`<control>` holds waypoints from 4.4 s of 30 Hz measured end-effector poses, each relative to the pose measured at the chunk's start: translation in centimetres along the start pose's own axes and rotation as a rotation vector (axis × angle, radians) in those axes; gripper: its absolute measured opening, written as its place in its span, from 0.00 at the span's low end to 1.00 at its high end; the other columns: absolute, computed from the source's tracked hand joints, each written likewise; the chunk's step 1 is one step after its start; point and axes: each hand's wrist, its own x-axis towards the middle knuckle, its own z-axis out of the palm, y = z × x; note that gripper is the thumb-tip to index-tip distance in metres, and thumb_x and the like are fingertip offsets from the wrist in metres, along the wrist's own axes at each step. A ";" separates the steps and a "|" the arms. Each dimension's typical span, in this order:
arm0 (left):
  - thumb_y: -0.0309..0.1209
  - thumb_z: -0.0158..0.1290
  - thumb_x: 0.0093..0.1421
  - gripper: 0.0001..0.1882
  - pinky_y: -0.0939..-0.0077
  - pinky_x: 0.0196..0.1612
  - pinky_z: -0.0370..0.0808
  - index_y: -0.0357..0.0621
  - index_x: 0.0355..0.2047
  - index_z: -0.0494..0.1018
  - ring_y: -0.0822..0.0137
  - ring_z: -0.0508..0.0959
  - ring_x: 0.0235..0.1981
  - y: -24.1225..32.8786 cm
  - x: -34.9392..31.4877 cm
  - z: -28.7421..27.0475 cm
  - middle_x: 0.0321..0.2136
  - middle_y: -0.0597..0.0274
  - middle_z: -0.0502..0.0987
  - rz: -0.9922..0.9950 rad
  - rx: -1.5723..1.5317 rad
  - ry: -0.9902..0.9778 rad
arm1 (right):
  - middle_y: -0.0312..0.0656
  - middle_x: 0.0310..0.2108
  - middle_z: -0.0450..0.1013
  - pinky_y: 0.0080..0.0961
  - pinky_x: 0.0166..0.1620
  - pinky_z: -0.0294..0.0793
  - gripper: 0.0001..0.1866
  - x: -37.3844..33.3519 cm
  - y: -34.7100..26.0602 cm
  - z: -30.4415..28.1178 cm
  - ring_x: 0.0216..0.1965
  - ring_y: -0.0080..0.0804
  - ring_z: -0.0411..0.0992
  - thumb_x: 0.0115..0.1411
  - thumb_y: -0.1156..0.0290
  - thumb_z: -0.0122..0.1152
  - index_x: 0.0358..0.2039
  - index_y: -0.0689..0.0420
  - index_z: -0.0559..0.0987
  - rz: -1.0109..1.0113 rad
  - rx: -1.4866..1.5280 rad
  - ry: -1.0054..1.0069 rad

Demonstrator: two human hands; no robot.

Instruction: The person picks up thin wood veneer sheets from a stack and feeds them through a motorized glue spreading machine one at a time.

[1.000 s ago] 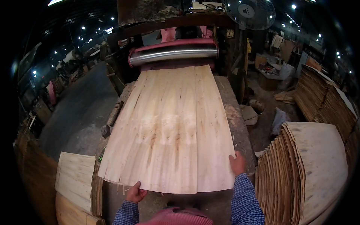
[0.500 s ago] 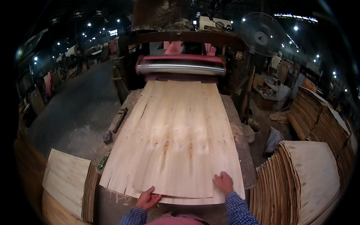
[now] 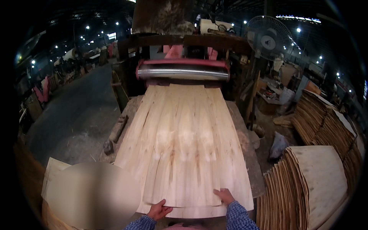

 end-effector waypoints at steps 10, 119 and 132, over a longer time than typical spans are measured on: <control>0.35 0.44 0.71 0.16 0.54 0.53 0.76 0.41 0.54 0.65 0.52 0.77 0.50 0.1 0.1 0.8 0.50 0.50 0.75 0.030 0.094 0.103 | 0.47 0.37 0.79 0.29 0.36 0.79 0.22 1.3 0.3 -0.9 0.33 0.33 0.78 0.60 0.63 0.63 0.43 0.72 0.77 0.052 0.009 -0.090; 0.36 0.48 0.69 0.14 0.67 0.46 0.79 0.43 0.49 0.73 0.64 0.80 0.46 -1.5 -12.5 -2.9 0.43 0.60 0.80 0.138 -0.333 0.206 | 0.53 0.63 0.62 0.47 0.66 0.53 0.26 -8.5 2.2 2.8 0.66 0.54 0.55 0.59 0.70 0.58 0.58 0.60 0.70 -0.722 -1.049 0.325; 0.36 0.48 0.68 0.09 0.61 0.46 0.79 0.43 0.38 0.73 0.58 0.81 0.44 3.1 -12.0 -2.8 0.38 0.58 0.81 0.226 -0.196 0.183 | 0.47 0.62 0.63 0.46 0.64 0.57 0.36 -12.0 -0.2 7.9 0.65 0.51 0.58 0.47 0.56 0.71 0.56 0.54 0.73 -0.855 -1.238 0.038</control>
